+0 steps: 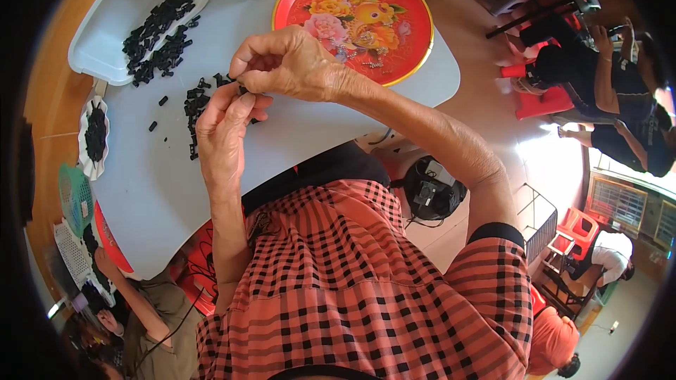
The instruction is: The person sorts small black mechanical or electronic components by hand, inspecting them one by one and placing them into a tray, a basket, and a plate on a workspace table.
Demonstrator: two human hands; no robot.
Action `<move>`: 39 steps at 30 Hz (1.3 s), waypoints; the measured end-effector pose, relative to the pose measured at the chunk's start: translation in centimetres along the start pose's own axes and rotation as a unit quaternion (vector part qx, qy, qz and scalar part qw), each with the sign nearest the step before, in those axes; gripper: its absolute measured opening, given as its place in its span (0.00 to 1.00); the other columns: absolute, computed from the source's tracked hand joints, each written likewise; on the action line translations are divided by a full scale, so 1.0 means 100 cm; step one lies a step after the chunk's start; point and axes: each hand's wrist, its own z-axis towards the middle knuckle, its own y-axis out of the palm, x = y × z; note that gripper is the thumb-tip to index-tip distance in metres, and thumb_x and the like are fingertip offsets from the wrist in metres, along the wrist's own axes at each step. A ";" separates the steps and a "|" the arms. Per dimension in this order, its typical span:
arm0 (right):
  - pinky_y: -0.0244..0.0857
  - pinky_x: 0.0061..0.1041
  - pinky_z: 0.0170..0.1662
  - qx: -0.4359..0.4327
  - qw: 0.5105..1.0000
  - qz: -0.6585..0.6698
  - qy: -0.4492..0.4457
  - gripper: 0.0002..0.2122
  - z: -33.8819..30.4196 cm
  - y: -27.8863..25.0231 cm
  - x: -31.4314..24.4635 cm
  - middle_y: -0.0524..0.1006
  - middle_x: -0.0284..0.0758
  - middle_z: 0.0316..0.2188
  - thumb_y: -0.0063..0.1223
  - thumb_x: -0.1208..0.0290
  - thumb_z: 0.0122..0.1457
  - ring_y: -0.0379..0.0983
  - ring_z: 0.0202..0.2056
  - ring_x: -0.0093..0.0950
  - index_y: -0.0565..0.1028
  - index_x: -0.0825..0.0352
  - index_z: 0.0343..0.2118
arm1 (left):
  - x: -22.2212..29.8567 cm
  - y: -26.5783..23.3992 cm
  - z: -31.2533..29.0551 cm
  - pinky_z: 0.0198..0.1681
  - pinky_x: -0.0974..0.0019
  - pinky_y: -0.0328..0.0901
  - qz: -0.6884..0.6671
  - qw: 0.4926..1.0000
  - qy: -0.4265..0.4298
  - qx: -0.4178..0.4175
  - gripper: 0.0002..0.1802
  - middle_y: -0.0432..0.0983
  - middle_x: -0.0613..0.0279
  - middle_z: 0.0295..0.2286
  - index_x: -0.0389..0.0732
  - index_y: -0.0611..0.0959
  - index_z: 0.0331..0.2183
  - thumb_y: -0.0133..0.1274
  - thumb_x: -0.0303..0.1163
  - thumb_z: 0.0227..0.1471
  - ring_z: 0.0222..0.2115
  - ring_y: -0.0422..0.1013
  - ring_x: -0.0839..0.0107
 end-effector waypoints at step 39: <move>0.69 0.32 0.34 -0.006 0.826 -0.511 -0.237 0.07 0.160 0.009 0.053 0.76 0.41 0.24 0.52 0.75 0.46 0.74 0.27 0.37 0.78 0.68 0.30 | 0.003 -0.018 -0.027 0.37 0.72 0.62 -0.097 0.993 -0.005 0.071 0.14 0.78 0.57 0.26 0.30 0.75 0.38 0.46 0.32 0.56 0.26 0.67 0.76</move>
